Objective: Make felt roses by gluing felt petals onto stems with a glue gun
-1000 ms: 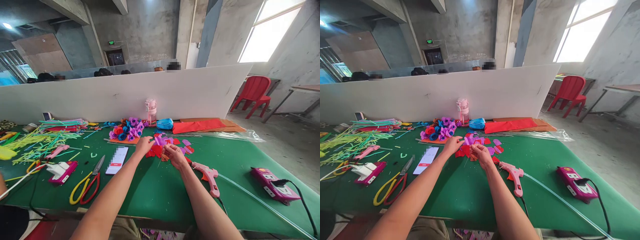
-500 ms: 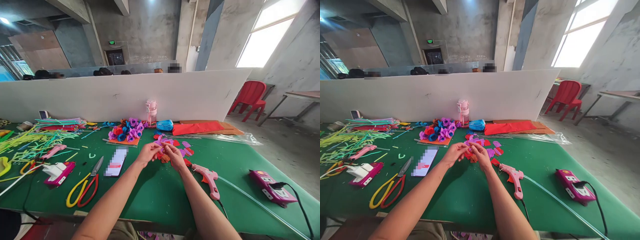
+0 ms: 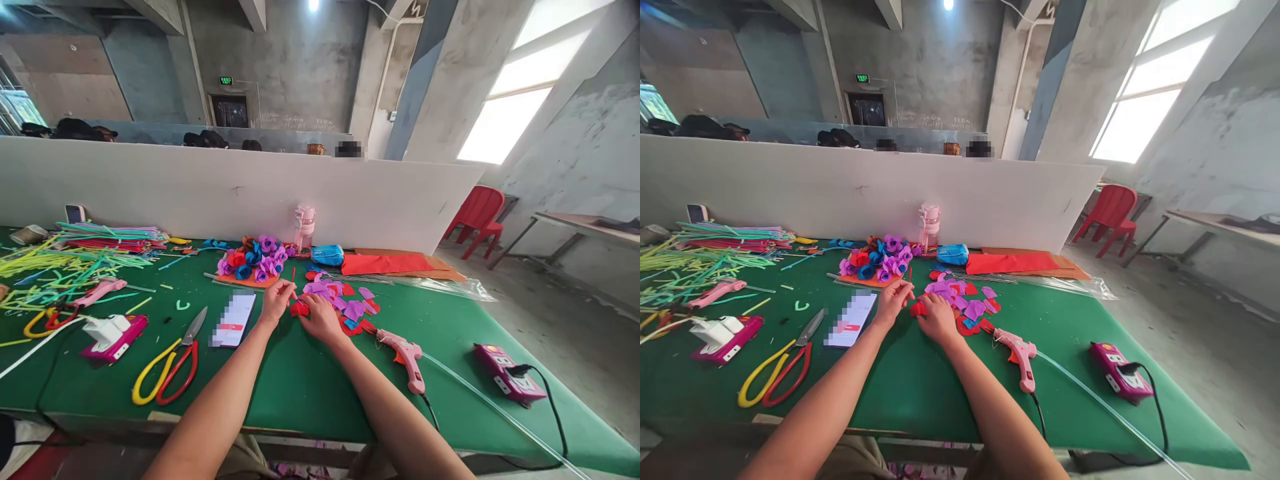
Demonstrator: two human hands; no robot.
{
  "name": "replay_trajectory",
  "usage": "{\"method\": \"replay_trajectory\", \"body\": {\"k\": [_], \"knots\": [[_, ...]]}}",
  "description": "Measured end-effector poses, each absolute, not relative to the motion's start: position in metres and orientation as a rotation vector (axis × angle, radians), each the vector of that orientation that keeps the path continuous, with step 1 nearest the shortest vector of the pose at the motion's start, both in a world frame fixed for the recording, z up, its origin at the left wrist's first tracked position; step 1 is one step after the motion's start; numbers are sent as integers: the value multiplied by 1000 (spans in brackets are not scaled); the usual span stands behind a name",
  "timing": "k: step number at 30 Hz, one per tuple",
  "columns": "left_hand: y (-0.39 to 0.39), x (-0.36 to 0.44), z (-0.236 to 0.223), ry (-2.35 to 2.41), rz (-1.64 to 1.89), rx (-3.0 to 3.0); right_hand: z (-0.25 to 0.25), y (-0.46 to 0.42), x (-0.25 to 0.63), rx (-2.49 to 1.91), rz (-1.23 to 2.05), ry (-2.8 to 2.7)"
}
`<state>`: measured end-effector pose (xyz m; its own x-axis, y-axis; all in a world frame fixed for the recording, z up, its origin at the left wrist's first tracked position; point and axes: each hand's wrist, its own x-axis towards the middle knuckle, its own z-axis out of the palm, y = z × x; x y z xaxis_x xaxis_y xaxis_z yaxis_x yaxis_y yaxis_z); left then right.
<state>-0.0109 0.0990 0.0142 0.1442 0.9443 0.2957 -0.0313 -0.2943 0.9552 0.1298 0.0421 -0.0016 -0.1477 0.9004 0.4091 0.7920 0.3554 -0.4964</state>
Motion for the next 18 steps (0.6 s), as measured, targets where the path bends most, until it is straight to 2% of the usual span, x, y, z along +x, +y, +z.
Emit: {"method": "replay_trajectory", "body": {"k": [10,15,18], "knots": [[93,-9,11,882,1252,1584,-1,62,120,-1511,456,-1635],[98,-8,7,877,1263,1578,-7,21,136,-1497,653,-1296],[99,-5,11,836,1267,1582,-10,-17,140,-1301,951,-941]]}}
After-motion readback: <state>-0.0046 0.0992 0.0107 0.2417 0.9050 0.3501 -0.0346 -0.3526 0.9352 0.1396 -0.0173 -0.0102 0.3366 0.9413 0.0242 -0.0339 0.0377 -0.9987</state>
